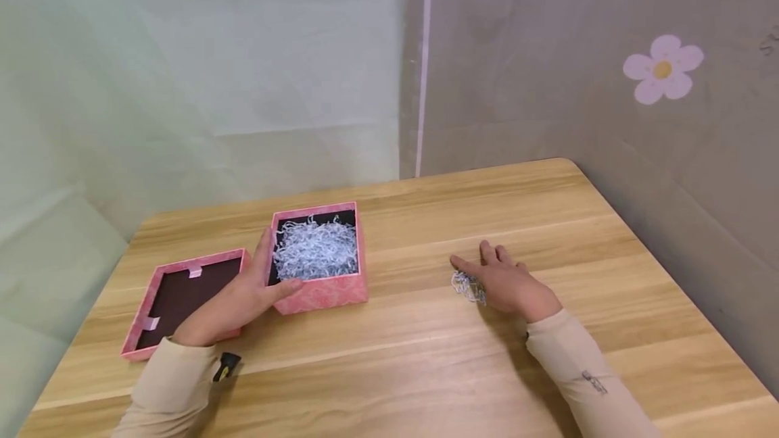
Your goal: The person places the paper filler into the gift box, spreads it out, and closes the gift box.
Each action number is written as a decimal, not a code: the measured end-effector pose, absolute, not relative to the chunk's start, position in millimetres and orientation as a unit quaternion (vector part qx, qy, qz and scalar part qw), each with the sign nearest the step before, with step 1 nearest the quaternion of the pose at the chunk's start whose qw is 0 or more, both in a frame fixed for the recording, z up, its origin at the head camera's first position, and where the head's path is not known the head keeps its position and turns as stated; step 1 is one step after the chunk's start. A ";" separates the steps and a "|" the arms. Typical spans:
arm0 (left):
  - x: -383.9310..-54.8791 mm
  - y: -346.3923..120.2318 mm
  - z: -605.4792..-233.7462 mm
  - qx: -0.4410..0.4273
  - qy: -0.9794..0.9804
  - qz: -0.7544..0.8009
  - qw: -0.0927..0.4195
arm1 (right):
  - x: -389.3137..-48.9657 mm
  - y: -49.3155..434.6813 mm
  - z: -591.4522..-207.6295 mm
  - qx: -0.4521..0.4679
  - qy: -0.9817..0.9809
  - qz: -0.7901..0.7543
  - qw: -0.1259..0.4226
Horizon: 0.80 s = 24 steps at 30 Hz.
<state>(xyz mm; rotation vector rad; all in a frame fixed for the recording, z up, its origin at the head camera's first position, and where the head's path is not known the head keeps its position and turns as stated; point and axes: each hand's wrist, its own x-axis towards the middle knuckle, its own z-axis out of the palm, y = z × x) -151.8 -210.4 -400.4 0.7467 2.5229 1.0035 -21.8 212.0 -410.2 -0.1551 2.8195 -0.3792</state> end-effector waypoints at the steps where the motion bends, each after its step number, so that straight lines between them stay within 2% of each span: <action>1: -151.8 -210.7 -401.0 0.262 0.883 0.354 0.163 | -21.8 213.9 -409.1 -0.057 0.977 -0.143 0.149; 4: -153.9 -210.6 -399.7 0.265 0.880 0.358 0.163 | -19.4 224.2 -408.5 -0.070 0.969 -0.194 0.138; 7: -158.4 -208.4 -394.6 0.269 0.880 0.356 0.162 | -11.5 238.9 -413.9 -0.066 0.958 -0.265 0.091; 11: -163.2 -202.4 -388.2 0.271 0.879 0.353 0.172 | 9.4 260.7 -427.6 -0.013 0.940 -0.341 0.028; 17: -161.0 -199.9 -389.3 0.261 0.877 0.357 0.186 | 33.0 273.2 -442.7 0.080 0.899 -0.430 0.016; 24: -153.6 -207.0 -399.3 0.241 0.881 0.365 0.183 | 24.0 233.2 -443.9 0.080 0.922 -0.378 0.007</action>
